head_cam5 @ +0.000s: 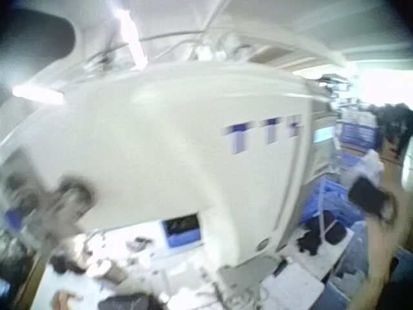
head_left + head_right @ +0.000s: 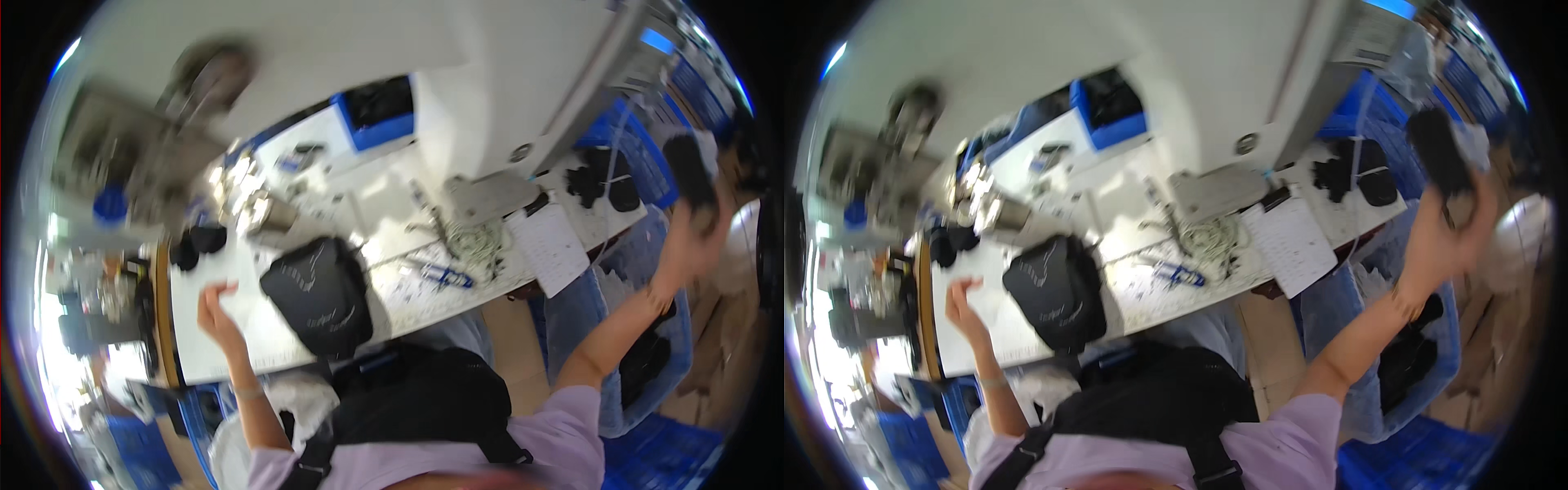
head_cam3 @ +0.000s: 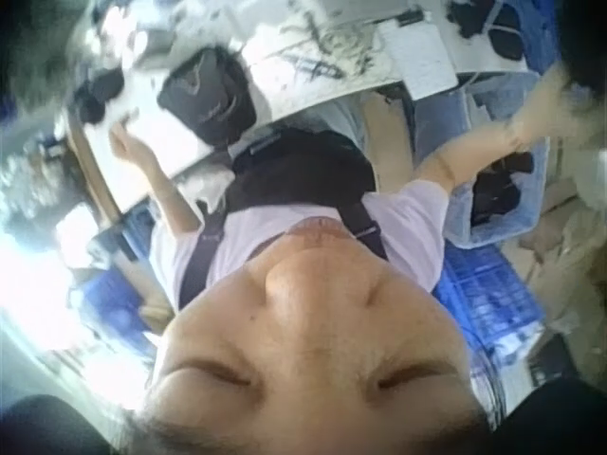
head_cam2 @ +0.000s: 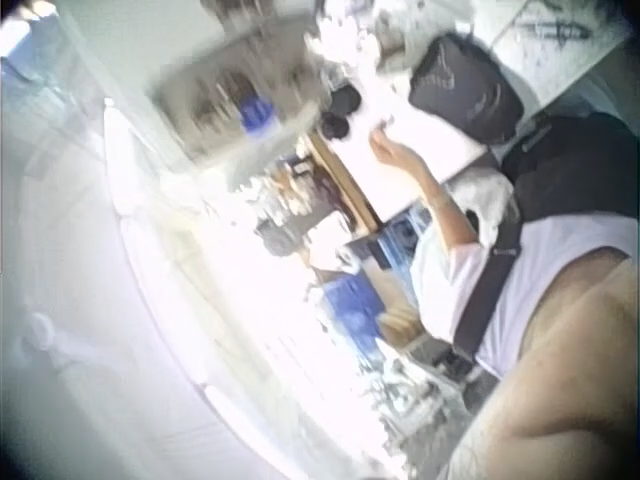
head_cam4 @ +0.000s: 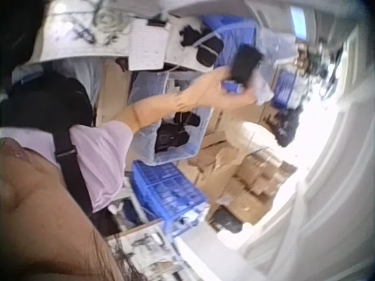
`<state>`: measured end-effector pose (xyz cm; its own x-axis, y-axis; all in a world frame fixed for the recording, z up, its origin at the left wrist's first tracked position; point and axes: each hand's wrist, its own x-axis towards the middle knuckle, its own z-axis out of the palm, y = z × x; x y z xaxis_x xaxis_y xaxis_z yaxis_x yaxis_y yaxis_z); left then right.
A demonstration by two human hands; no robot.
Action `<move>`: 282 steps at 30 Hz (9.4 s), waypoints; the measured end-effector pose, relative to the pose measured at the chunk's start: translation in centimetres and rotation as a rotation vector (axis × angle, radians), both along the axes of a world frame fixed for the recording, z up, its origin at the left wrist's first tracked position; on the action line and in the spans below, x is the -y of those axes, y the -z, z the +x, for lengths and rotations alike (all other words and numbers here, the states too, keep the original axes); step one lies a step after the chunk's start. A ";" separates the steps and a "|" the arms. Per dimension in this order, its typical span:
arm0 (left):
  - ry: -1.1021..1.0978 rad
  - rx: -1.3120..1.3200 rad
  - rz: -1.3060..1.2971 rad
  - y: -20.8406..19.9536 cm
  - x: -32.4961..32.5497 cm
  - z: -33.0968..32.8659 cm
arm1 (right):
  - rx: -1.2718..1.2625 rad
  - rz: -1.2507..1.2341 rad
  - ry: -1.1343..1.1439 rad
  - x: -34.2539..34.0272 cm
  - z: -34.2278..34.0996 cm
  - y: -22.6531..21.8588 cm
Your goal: Stitch shoe components using an industrial sewing machine.
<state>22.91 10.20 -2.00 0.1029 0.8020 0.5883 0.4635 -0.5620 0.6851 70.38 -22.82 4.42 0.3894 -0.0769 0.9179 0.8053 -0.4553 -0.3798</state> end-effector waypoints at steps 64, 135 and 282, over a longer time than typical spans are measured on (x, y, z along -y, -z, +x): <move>0.467 -0.067 0.230 -0.2 2.5 5.0 | 0.368 -0.289 -0.872 -22.7 -28.0 3.9; 0.673 0.407 -0.584 -2.4 1.3 5.1 | -0.799 -0.073 -1.361 -25.6 -28.2 4.8; 0.515 0.769 -0.698 -5.9 -1.3 8.7 | 0.433 -0.380 -0.818 -27.4 -24.0 4.1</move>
